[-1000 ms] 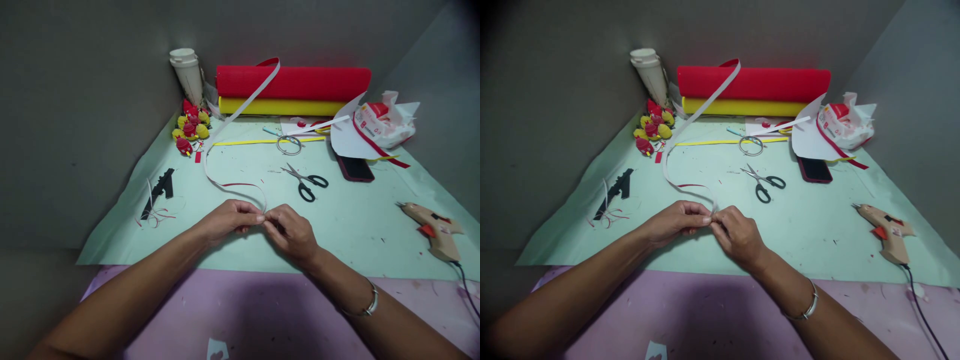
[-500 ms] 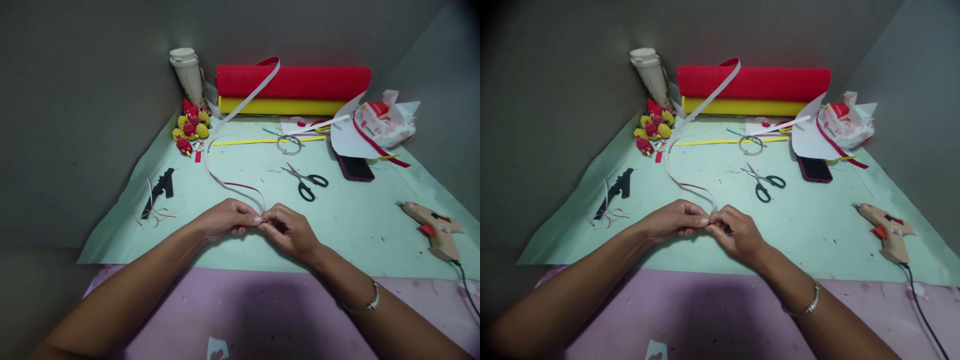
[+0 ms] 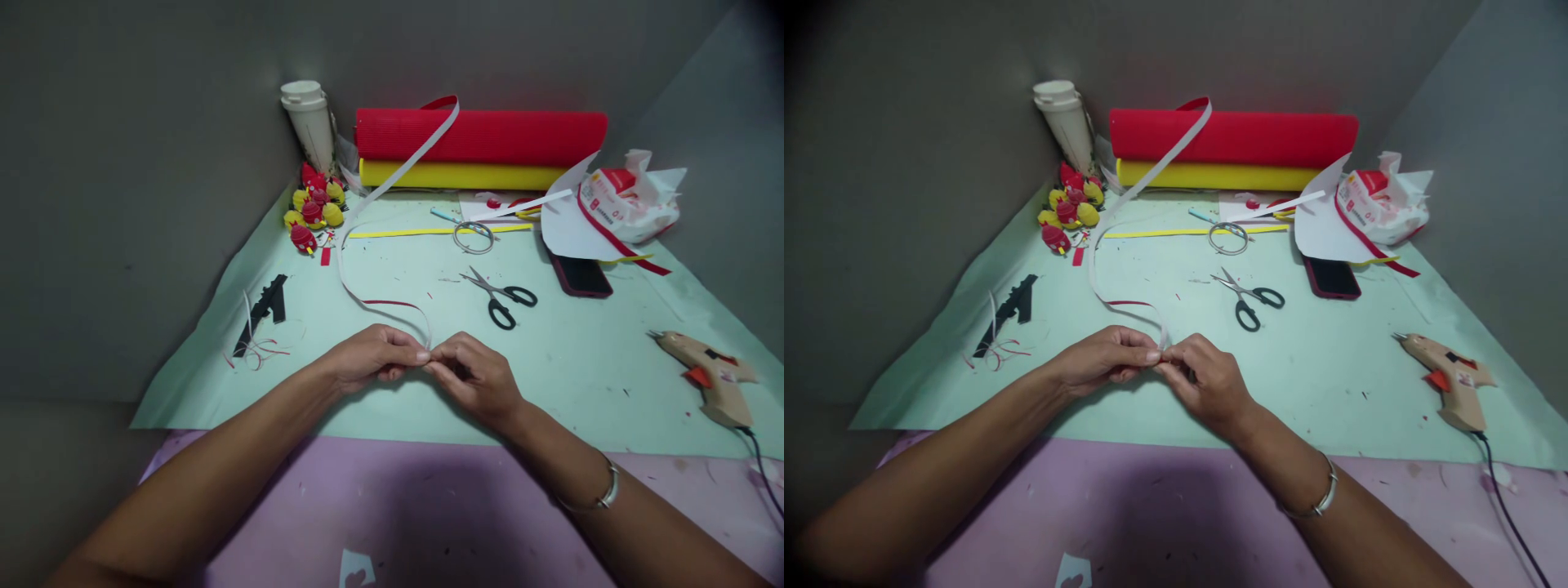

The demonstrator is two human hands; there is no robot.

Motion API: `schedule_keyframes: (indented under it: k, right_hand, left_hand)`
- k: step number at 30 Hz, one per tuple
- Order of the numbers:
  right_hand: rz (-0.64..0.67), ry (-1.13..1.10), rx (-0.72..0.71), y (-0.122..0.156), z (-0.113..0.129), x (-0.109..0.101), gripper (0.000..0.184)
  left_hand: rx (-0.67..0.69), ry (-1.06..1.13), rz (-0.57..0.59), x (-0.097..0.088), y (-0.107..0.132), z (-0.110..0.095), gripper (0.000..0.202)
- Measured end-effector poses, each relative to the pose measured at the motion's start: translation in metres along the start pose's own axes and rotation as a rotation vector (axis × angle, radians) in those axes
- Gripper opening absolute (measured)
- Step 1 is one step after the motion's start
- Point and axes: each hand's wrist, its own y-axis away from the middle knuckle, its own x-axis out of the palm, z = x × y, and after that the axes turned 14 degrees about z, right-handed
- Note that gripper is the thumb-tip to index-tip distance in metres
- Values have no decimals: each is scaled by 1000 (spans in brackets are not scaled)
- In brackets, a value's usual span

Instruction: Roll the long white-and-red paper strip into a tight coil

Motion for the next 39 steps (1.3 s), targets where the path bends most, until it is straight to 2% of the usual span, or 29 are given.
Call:
schedule_keyframes:
  k: [6,16,32,39]
  right_hand:
    - [-116,193,-12,1,1,4,3]
    - [-115,266,-17,2,1,5,2]
    - [-54,171,23,2,-1,4,4]
    - [-45,108,41,1,-1,3,3]
  left_hand:
    - [73,55,-65,8,-2,5,25]
    - [63,37,-78,10,-1,4,21]
    - [45,-1,-81,9,-1,3,26]
    - [22,-12,-43,4,-1,4,30]
